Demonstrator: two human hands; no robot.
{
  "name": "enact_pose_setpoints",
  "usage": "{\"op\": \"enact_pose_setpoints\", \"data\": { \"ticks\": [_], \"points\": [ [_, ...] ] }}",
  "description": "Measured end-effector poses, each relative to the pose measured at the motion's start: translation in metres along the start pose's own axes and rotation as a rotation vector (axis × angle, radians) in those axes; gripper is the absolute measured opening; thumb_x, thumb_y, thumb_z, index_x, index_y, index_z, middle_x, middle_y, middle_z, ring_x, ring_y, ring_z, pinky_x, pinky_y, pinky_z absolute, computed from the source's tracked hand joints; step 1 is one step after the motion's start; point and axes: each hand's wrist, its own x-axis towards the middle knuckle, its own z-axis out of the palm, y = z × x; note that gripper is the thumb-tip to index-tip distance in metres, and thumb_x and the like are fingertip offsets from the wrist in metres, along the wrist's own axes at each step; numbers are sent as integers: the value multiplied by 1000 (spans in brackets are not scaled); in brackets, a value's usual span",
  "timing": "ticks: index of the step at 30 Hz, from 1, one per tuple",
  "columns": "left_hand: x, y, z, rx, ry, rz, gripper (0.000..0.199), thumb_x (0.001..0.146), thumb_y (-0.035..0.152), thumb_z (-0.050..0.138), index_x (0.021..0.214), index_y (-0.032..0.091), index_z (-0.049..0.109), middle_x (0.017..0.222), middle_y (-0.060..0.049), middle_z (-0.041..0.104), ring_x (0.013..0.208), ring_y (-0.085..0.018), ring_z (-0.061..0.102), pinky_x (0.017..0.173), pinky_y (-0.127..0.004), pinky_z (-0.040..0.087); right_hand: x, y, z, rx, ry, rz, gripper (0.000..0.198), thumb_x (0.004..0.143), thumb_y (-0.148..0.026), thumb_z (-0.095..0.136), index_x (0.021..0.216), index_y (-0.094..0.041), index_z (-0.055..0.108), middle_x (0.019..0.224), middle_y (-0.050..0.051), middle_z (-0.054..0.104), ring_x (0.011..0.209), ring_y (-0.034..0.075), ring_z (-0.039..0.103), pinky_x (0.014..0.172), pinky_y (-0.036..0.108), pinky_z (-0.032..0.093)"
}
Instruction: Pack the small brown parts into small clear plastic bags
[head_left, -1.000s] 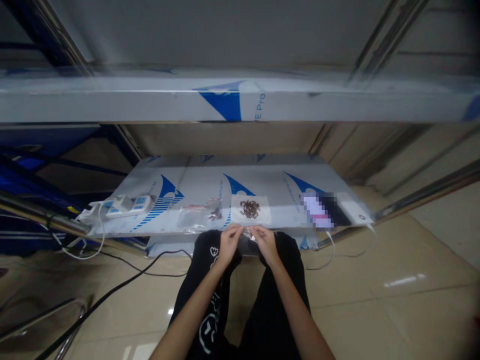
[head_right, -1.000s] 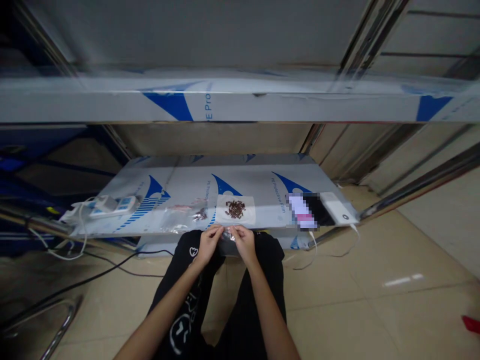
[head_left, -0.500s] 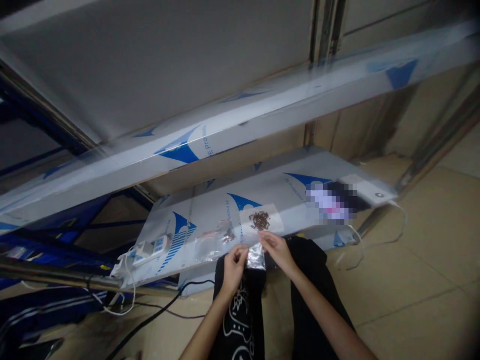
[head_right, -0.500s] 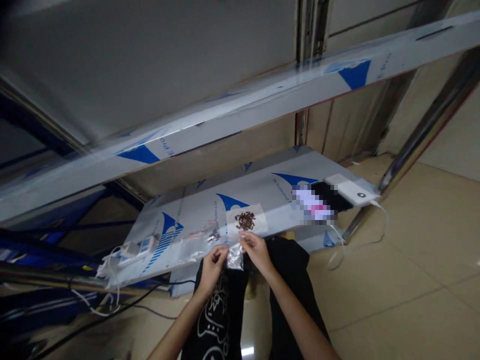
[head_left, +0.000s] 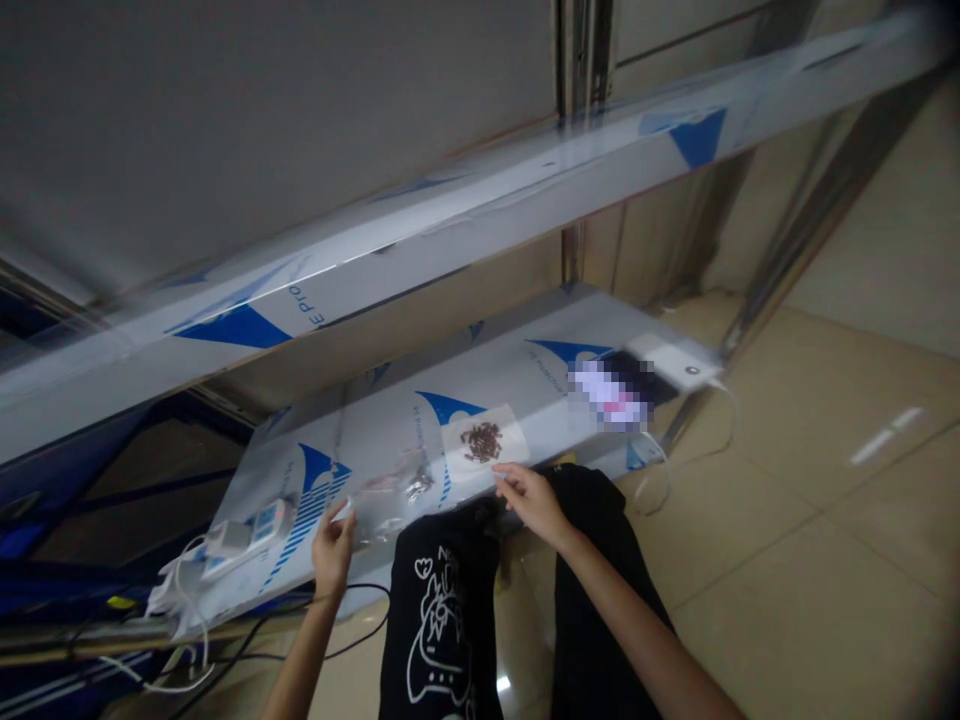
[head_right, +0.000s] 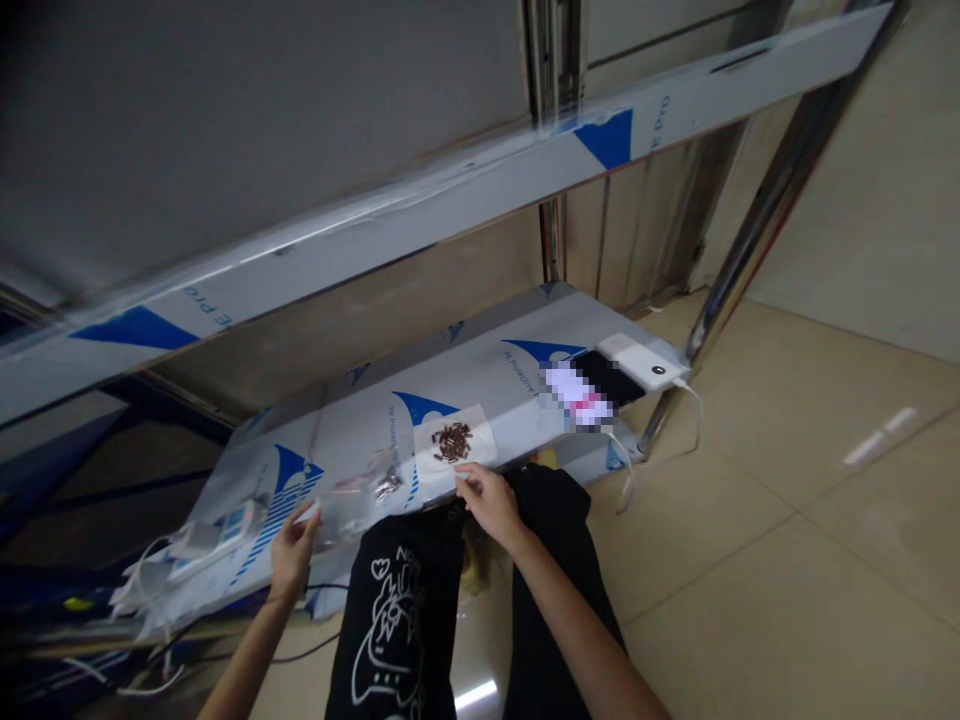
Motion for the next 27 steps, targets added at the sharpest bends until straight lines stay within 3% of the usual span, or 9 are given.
{"op": "enact_pose_setpoints", "data": {
  "ticks": [4,8,9,12,14,20,27],
  "points": [
    [0,-2,8,177,135,-54,50,67,47,52,102,11,57,71,-7,60,64,-21,55,62,-35,44,-4,0,-7,-96,-28,-6,25,77,-34,50,94,-20,63,65,0,66,46,13,58,47,23,45],
    [-24,26,27,544,355,75,46,76,37,45,115,12,49,106,-17,54,99,-31,48,80,-47,38,-7,1,-12,-215,-76,-26,23,80,-33,47,91,-22,64,68,0,67,51,13,60,51,23,45],
    [-32,34,33,583,348,146,46,78,37,44,117,13,48,113,-17,50,103,-32,46,82,-47,37,-8,2,-13,-238,-89,-30,23,80,-33,47,91,-22,65,68,1,67,52,14,61,51,23,45],
    [-50,55,51,647,128,446,38,82,31,41,115,17,50,124,-13,43,111,-28,40,87,-43,36,-8,4,-14,-287,-106,-19,22,79,-32,48,88,-23,67,70,1,69,55,15,62,51,23,45],
    [-54,60,61,694,35,558,32,83,29,41,110,19,56,127,-11,41,117,-28,35,90,-43,33,-8,5,-14,-306,-103,-7,21,77,-31,50,86,-24,68,70,1,69,56,15,62,51,23,45],
    [-46,57,70,810,13,547,31,83,36,44,106,24,61,132,-11,36,125,-31,24,93,-48,27,-9,4,-15,-313,-96,1,19,75,-29,52,82,-24,69,69,0,69,57,15,62,52,23,45],
    [-22,53,84,877,-141,588,37,80,38,49,112,21,57,135,-13,35,128,-31,21,95,-46,27,-6,4,-14,-346,-105,-10,19,76,-28,51,84,-23,68,70,1,69,60,16,63,54,23,46]
  ]
}}
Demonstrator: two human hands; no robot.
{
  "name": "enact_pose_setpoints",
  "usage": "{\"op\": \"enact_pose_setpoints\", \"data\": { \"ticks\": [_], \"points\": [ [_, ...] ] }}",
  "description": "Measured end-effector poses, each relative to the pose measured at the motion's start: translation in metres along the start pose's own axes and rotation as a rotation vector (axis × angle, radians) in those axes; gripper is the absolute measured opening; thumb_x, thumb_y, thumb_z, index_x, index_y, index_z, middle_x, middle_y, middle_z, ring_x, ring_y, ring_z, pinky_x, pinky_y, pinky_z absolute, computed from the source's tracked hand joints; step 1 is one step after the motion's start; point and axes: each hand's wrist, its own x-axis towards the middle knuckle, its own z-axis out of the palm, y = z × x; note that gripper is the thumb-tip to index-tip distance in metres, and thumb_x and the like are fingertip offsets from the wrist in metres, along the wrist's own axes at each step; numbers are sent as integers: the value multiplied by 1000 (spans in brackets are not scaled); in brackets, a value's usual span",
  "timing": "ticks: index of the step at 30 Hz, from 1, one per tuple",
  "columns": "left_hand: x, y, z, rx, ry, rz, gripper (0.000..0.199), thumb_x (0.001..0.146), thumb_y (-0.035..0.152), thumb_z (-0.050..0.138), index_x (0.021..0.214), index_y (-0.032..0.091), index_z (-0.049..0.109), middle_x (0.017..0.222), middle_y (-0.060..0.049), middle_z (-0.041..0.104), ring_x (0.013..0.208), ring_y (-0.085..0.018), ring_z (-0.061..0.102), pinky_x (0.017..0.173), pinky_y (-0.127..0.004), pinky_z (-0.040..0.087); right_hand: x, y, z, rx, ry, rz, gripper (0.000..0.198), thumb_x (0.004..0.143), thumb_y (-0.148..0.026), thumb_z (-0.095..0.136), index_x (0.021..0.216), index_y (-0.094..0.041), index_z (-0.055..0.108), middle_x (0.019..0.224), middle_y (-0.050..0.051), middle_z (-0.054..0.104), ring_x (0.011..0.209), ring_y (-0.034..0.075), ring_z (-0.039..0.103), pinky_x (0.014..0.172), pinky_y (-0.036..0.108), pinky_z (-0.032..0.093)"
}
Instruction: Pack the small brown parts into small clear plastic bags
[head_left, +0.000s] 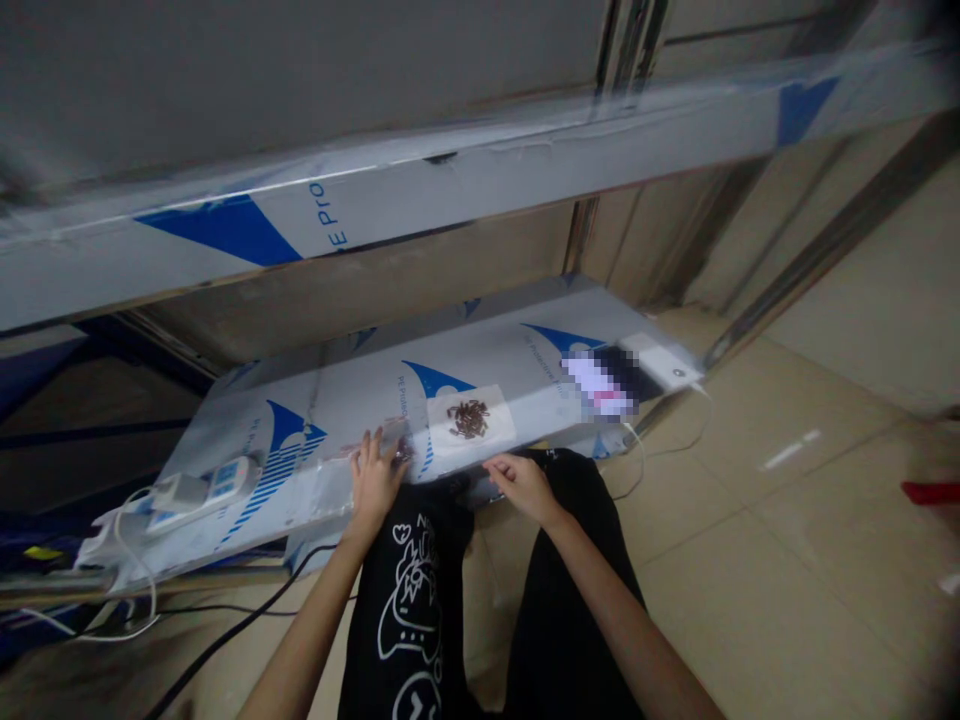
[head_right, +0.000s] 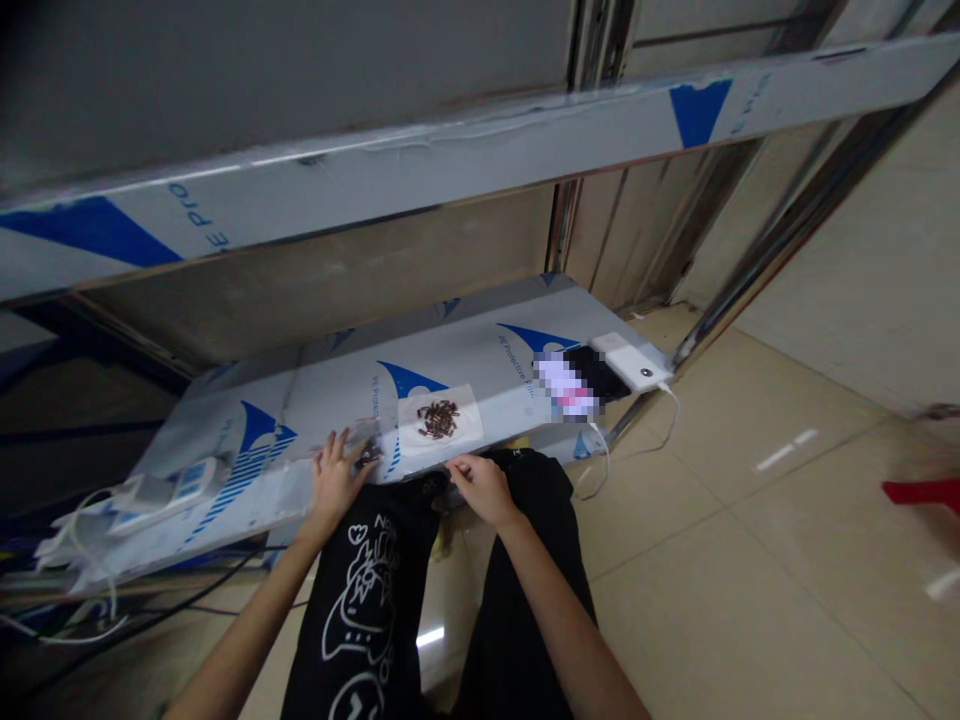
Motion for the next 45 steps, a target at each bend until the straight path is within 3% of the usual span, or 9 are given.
{"op": "enact_pose_setpoints", "data": {
  "ticks": [8,15,20,25,30,34,40,45],
  "points": [
    [15,-2,16,4,-60,-50,25,81,28,46,94,22,67,123,-11,48,124,-32,27,92,-47,29,0,-2,5,-44,-29,-11,20,78,-28,50,85,-25,68,72,0,70,62,16,64,56,23,46],
    [5,3,6,-65,129,18,30,85,22,38,102,22,63,124,-10,46,121,-29,31,91,-44,31,0,-3,7,-92,-18,-16,17,78,-32,51,82,-27,67,75,-1,70,62,15,63,55,21,45],
    [-10,17,-5,-220,233,226,34,84,17,39,113,27,56,127,-8,43,122,-25,33,93,-40,31,1,-7,8,-32,2,38,33,84,-43,40,79,-24,66,68,-1,68,51,11,60,52,20,43],
    [-25,34,-14,-277,217,485,41,83,12,38,117,30,52,126,-7,45,122,-24,34,93,-38,33,7,-13,9,249,43,173,50,86,-52,27,100,-18,61,74,3,67,46,8,57,42,17,39],
    [-38,68,-13,-300,234,651,44,83,8,36,121,26,49,122,-9,49,121,-24,35,90,-37,36,9,-16,10,428,40,216,48,78,-53,44,99,-14,62,72,5,66,48,10,57,36,16,36],
    [-43,93,-6,-471,247,557,40,82,7,39,115,25,54,118,-9,49,117,-22,38,89,-36,37,12,-13,11,418,155,175,38,70,-48,57,87,-14,66,67,4,65,51,12,56,37,17,39],
    [-38,96,-10,-767,301,60,18,81,22,50,93,24,64,112,-6,50,108,-21,45,89,-37,36,18,-13,12,528,228,289,38,64,-44,61,87,-15,67,73,5,67,54,15,58,38,21,44],
    [-39,98,-16,-959,141,51,13,79,27,53,76,20,64,88,-3,58,87,-17,53,82,-32,36,16,-16,16,554,95,308,29,63,-39,63,80,-16,69,67,2,65,51,12,56,41,21,47]
  ]
}}
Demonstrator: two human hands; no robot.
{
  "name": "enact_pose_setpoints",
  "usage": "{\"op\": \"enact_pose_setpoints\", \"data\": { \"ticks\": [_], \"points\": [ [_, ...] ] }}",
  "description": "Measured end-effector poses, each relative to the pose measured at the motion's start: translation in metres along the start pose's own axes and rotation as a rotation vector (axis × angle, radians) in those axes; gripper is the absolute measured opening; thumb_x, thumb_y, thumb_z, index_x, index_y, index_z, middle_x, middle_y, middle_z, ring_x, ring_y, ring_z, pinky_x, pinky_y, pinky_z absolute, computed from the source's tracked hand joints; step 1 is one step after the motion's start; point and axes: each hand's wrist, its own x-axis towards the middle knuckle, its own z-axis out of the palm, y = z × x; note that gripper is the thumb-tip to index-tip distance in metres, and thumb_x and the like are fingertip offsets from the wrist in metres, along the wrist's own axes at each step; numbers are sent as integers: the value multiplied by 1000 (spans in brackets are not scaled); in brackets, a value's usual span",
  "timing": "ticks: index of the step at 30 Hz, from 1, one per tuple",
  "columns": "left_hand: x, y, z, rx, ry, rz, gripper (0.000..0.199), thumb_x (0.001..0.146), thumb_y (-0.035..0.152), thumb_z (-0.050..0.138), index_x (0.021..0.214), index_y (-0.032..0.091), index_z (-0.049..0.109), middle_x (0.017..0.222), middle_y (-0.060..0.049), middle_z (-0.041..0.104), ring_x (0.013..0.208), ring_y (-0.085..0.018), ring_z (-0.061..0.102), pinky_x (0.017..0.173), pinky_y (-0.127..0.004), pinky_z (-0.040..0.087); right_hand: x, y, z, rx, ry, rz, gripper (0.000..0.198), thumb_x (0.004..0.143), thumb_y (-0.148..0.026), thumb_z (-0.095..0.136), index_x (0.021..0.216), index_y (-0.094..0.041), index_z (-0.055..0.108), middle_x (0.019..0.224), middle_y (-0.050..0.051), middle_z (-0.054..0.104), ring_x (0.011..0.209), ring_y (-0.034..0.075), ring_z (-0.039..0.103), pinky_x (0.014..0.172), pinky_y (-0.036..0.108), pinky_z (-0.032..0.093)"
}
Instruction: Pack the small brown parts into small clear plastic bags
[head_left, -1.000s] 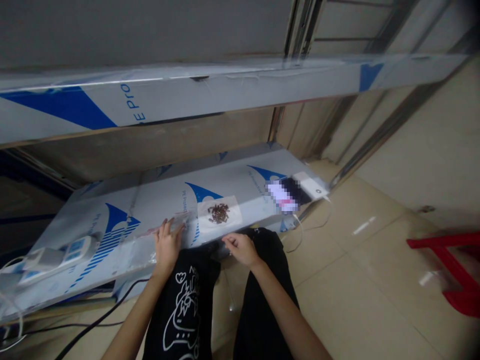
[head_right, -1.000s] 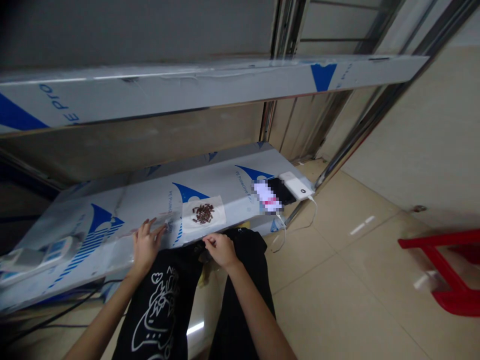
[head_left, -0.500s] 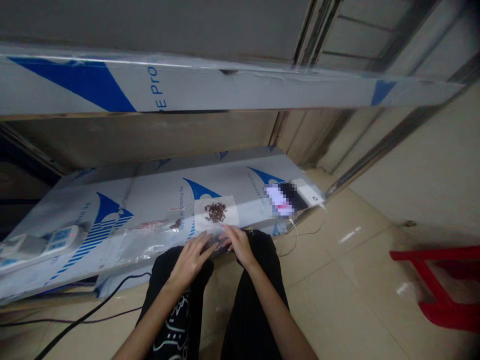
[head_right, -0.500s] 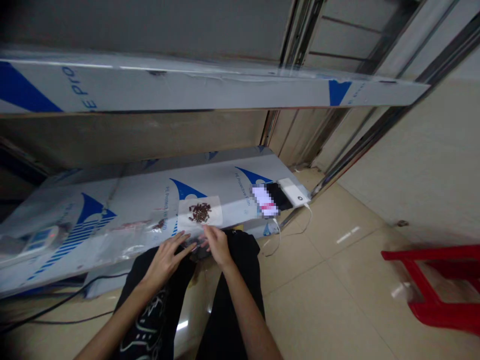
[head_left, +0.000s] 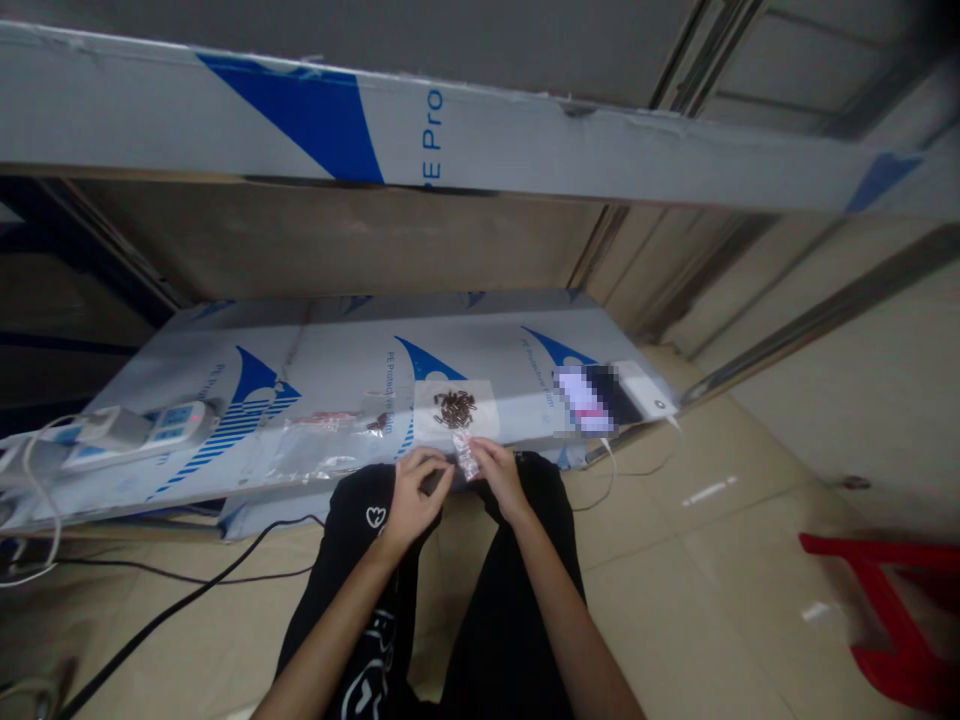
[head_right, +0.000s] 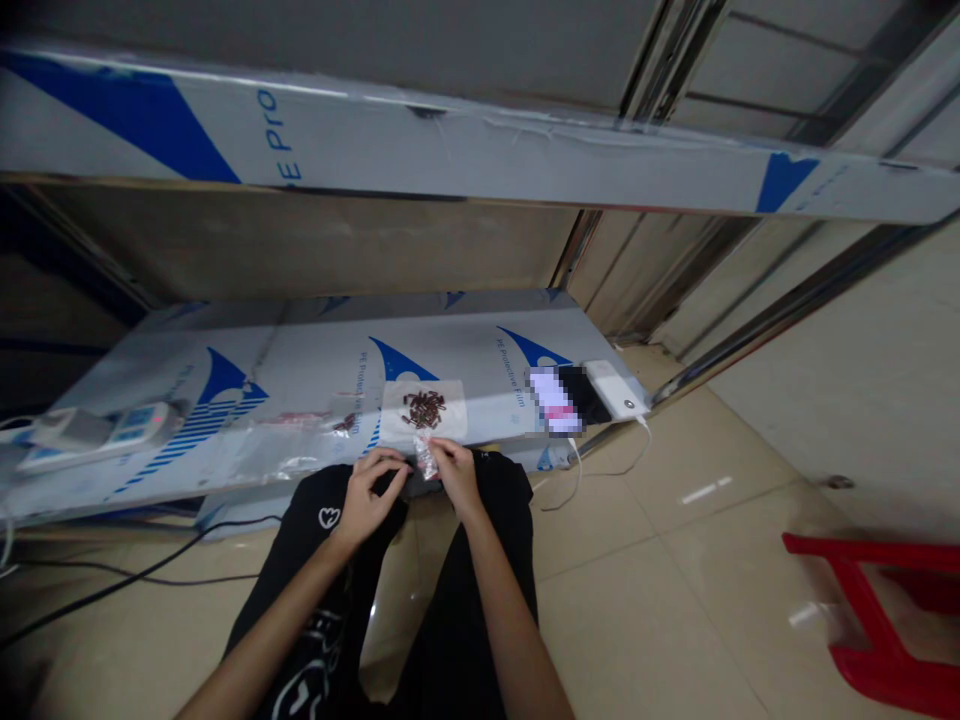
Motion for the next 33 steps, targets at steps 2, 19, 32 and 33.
{"op": "enact_pose_setpoints", "data": {
  "ticks": [2,19,32,33],
  "points": [
    [-1,1,4,-119,-76,-29,20,81,28,50,68,17,60,76,-2,56,76,-14,53,75,-27,38,-3,0,2,-10,-95,20,23,63,-35,64,75,-17,70,63,1,64,49,11,55,43,21,47],
    [-2,-6,11,-208,-5,-194,30,81,36,47,59,16,46,56,3,46,55,-9,43,56,-20,35,-7,7,4,-71,-348,-36,23,63,-37,67,67,-15,67,58,1,62,49,9,53,41,18,39],
    [-3,-12,12,-258,-52,-230,34,85,37,38,59,16,40,59,3,39,58,-9,38,55,-20,32,-9,5,3,-143,-323,-9,27,63,-37,67,73,-13,69,63,3,66,49,9,54,40,16,39],
    [-3,-13,12,-263,-49,-234,33,86,37,37,60,16,40,59,3,40,58,-9,38,55,-20,32,-9,6,4,-143,-320,-8,26,63,-37,67,73,-13,69,63,3,66,49,9,55,40,16,39]
  ]
}}
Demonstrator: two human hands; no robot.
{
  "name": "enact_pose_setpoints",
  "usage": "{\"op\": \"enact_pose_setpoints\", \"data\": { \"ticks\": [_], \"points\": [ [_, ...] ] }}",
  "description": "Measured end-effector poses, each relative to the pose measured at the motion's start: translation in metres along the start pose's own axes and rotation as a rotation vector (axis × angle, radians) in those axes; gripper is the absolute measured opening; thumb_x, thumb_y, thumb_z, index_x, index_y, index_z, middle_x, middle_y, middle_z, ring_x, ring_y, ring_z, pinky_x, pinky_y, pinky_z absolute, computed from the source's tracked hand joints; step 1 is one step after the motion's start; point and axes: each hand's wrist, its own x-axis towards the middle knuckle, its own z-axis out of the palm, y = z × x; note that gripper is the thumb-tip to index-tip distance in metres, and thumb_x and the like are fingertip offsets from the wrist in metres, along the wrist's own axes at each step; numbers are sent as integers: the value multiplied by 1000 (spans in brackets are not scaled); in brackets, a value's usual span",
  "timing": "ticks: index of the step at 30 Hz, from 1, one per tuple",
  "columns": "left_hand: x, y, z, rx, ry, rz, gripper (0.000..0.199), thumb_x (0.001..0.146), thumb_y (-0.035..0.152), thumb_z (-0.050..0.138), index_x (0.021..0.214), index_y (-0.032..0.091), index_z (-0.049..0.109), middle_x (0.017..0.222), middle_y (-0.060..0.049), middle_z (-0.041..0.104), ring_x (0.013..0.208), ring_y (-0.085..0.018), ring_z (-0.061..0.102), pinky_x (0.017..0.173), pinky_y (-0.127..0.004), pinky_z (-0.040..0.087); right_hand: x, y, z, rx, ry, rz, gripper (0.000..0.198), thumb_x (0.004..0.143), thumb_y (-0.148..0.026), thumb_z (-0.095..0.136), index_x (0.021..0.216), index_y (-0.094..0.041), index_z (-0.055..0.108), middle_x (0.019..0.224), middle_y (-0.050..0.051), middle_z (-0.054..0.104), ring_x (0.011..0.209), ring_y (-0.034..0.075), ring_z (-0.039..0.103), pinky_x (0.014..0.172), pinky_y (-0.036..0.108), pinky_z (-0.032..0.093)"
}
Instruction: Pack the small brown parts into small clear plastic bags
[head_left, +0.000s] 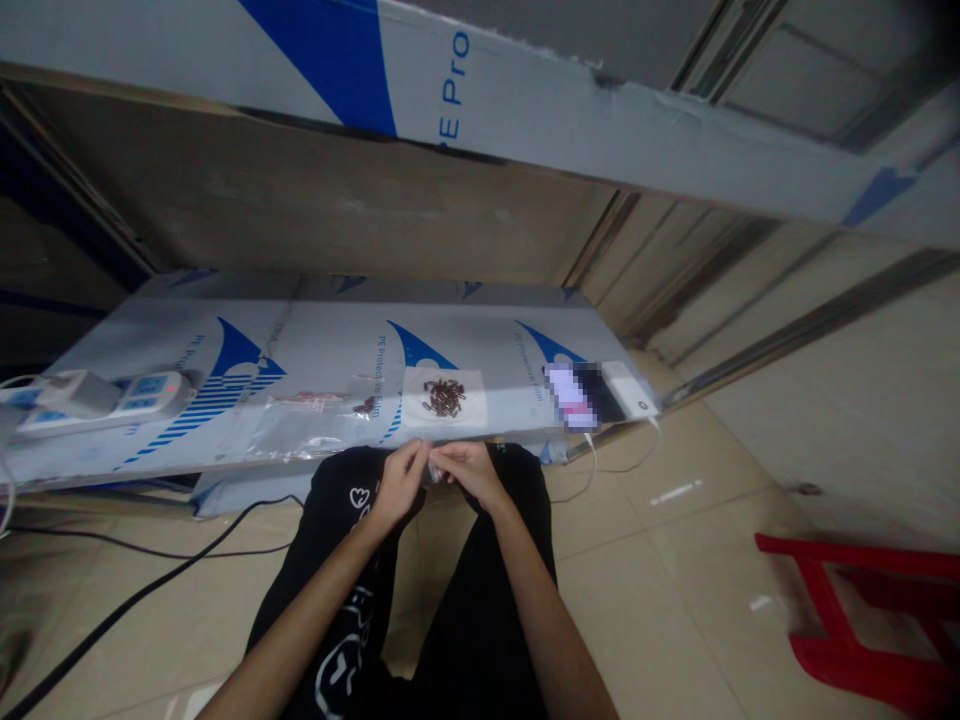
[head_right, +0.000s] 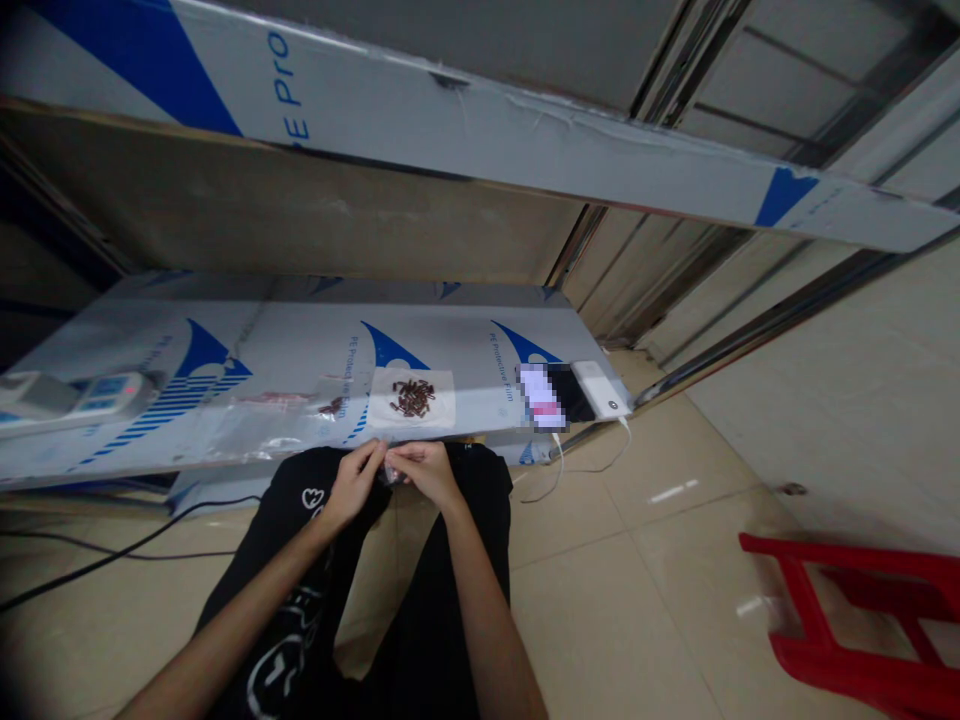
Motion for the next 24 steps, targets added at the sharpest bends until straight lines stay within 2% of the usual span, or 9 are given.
{"op": "enact_pose_setpoints", "data": {
  "ticks": [6,11,18,24],
  "points": [
    [1,-4,-1,23,34,-3,34,86,37,35,59,16,41,57,3,42,55,-10,40,54,-20,33,3,-1,6,6,8,-23,30,66,-42,64,75,-14,67,64,3,66,48,9,56,38,15,39],
    [0,-4,-1,130,28,49,30,86,32,36,62,16,44,58,3,45,57,-9,43,56,-20,33,2,-7,9,-53,108,-50,29,64,-41,65,76,-14,67,62,2,65,47,10,57,39,17,42],
    [1,-7,0,173,2,57,23,85,30,38,71,17,50,64,2,51,60,-10,48,60,-21,36,2,-3,7,-242,168,-236,20,67,-33,64,77,-17,70,73,5,69,59,16,62,54,25,50],
    [3,-11,5,164,-42,51,21,83,30,39,72,17,51,67,1,53,62,-11,49,61,-21,37,2,-2,3,-334,186,-288,16,68,-31,62,73,-19,70,70,5,69,61,18,63,61,30,51]
  ]
}}
